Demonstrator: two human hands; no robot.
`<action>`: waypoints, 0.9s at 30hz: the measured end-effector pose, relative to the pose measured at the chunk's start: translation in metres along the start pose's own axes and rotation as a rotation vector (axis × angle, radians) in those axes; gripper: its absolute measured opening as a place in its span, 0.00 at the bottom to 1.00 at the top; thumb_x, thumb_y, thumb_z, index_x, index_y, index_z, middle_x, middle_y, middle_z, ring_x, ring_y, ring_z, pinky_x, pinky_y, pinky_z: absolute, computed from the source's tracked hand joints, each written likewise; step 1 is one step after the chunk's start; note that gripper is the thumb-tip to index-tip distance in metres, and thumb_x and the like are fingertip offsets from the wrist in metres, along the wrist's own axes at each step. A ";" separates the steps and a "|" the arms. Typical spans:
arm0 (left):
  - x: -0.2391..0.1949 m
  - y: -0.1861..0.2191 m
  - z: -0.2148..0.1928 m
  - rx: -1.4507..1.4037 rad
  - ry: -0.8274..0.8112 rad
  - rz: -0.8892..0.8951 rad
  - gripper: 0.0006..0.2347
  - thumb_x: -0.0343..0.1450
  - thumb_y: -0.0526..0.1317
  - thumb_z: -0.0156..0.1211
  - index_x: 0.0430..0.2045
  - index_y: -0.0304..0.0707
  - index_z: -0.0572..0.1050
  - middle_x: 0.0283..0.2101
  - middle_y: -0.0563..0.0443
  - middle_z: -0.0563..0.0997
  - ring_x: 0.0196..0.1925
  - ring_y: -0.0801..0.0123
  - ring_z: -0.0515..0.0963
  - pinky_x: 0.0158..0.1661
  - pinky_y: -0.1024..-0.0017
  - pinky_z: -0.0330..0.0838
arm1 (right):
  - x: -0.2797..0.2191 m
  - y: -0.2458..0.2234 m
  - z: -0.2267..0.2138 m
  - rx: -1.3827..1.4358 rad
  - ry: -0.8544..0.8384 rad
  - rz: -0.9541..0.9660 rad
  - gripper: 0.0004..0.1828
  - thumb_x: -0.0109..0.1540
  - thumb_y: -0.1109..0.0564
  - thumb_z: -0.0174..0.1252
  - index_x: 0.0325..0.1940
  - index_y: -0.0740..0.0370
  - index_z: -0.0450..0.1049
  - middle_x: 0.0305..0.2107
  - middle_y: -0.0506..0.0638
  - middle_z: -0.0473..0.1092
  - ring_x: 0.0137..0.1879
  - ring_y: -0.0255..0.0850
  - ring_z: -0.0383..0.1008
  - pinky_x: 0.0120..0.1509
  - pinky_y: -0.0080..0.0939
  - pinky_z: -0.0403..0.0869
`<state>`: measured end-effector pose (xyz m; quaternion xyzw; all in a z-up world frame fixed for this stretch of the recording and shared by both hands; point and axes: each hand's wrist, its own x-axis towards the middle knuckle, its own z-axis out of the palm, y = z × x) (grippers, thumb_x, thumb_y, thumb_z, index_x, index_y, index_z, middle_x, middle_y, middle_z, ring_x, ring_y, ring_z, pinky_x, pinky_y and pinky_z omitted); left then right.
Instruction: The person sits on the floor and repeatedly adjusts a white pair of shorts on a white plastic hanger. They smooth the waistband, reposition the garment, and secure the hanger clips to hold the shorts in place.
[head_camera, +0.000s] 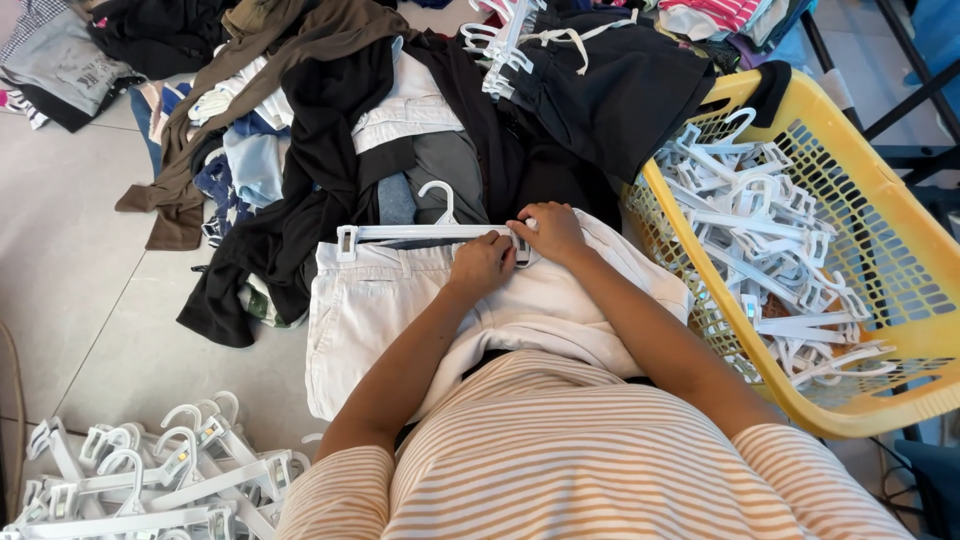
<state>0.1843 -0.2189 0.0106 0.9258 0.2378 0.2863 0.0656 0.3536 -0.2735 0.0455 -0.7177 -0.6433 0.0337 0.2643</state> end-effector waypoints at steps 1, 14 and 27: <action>-0.001 -0.002 0.003 -0.001 0.000 0.000 0.08 0.67 0.46 0.53 0.21 0.45 0.73 0.21 0.56 0.73 0.24 0.66 0.77 0.27 0.72 0.73 | -0.001 0.001 0.000 -0.001 -0.001 0.001 0.16 0.61 0.42 0.55 0.38 0.55 0.76 0.30 0.51 0.75 0.42 0.48 0.74 0.49 0.45 0.64; 0.003 -0.006 -0.023 -0.159 -0.387 -0.020 0.27 0.67 0.60 0.51 0.52 0.40 0.62 0.51 0.40 0.75 0.57 0.53 0.74 0.58 0.55 0.61 | -0.003 0.016 -0.001 0.268 0.100 0.017 0.10 0.60 0.44 0.57 0.37 0.48 0.77 0.29 0.45 0.74 0.42 0.43 0.73 0.50 0.38 0.65; -0.002 -0.040 0.037 -0.402 -0.216 -0.308 0.07 0.72 0.48 0.46 0.35 0.53 0.71 0.25 0.43 0.79 0.34 0.47 0.80 0.38 0.54 0.75 | -0.016 0.011 -0.011 0.511 0.344 0.062 0.15 0.60 0.44 0.61 0.43 0.53 0.73 0.27 0.48 0.71 0.36 0.40 0.71 0.44 0.37 0.68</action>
